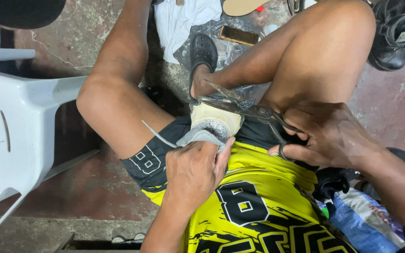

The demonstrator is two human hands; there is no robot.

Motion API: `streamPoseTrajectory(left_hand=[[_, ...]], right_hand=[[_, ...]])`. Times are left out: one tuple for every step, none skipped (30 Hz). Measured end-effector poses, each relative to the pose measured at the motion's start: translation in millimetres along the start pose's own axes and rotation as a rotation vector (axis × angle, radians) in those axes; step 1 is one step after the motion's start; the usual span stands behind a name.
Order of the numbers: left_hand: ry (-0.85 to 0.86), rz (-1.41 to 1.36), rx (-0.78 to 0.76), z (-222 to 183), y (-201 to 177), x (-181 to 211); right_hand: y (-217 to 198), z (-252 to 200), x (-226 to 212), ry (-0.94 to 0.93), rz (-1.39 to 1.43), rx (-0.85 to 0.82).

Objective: The person cuts around the edge of a sneaker's sole with scissors and then uses a large curved knife to pry and cut the sole away from the upper.

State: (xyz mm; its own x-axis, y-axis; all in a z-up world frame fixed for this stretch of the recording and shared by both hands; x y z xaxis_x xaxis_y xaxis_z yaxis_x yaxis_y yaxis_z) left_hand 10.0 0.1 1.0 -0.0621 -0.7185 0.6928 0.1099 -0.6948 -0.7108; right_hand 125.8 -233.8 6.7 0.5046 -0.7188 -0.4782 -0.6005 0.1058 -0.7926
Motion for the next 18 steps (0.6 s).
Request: streamPoseTrajectory(left_hand=[[0.0,-0.005,0.0,0.3,0.3,0.1],[0.001,-0.006,-0.002,0.5,0.5,0.4],[0.002,-0.004,0.0,0.5,0.7,0.3],[0.003,-0.003,0.001,0.7,1.0,0.0],[0.005,0.006,-0.003,0.8,1.3,0.2],[0.007,0.014,-0.006,0.9,1.8,0.2],[0.01,0.024,-0.006,0.8,2.6,-0.2],[0.003,0.014,-0.021,-0.4,2.3,-0.3],[0.0,0.005,-0.034,-1.0,1.2,-0.8],[-0.002,-0.004,-0.047,-1.0,0.9,-1.6],[0.015,0.003,-0.054,-1.6,1.4,-1.1],[0.032,0.01,-0.061,-2.0,2.3,-0.9],[0.054,0.019,-0.066,-1.6,2.7,-1.9],[0.052,0.007,-0.066,-1.2,2.1,-3.4],[0.049,-0.008,-0.07,-1.1,0.8,-4.0],[0.046,-0.023,-0.073,-1.2,-0.2,-4.0],[0.048,-0.012,-0.066,-1.2,0.0,-3.8],[0.051,-0.001,-0.058,-1.1,0.3,-3.5]], right_hand=[[-0.4,0.2,2.4,-0.007,-0.005,-0.016],[-0.6,0.5,3.7,-0.015,-0.01,-0.032],[-1.0,1.5,4.5,-0.013,-0.021,-0.045],[-2.3,2.1,5.0,-0.011,-0.033,-0.058],[-3.8,1.1,5.2,-0.005,-0.042,-0.073],[-5.0,1.0,5.7,0.011,-0.063,-0.087],[-5.7,2.1,6.6,0.024,-0.087,-0.1],[-6.0,2.6,7.0,0.038,-0.111,-0.113],[-6.6,2.2,5.3,-0.028,-0.131,-0.036],[-6.5,0.9,3.0,-0.091,-0.154,0.044],[-6.6,-0.7,1.2,-0.153,-0.175,0.119],[-6.0,-0.7,1.6,-0.105,-0.162,0.082],[-5.1,0.8,2.2,-0.057,-0.152,0.049],[-4.3,2.3,3.2,-0.01,-0.142,0.016],[-4.7,1.7,3.5,-0.058,-0.148,0.053],[-5.1,0.7,4.3,-0.107,-0.155,0.09],[-5.4,0.8,5.8,-0.159,-0.164,0.129],[-4.9,1.2,7.9,-0.163,-0.166,0.117]])
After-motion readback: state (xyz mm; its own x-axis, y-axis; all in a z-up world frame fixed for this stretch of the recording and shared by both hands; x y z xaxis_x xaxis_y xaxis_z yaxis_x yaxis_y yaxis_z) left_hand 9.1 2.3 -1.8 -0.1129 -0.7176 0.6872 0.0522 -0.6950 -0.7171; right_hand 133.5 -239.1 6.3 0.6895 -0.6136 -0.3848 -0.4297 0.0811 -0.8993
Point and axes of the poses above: each hand's wrist, its own z-axis towards the middle knuckle, its own y-axis out of the palm, x = y × z, the point moved 1 cm from there along z, towards the middle knuckle, and after that the axes turned 2 degrees about x, right-handed, at the moved point
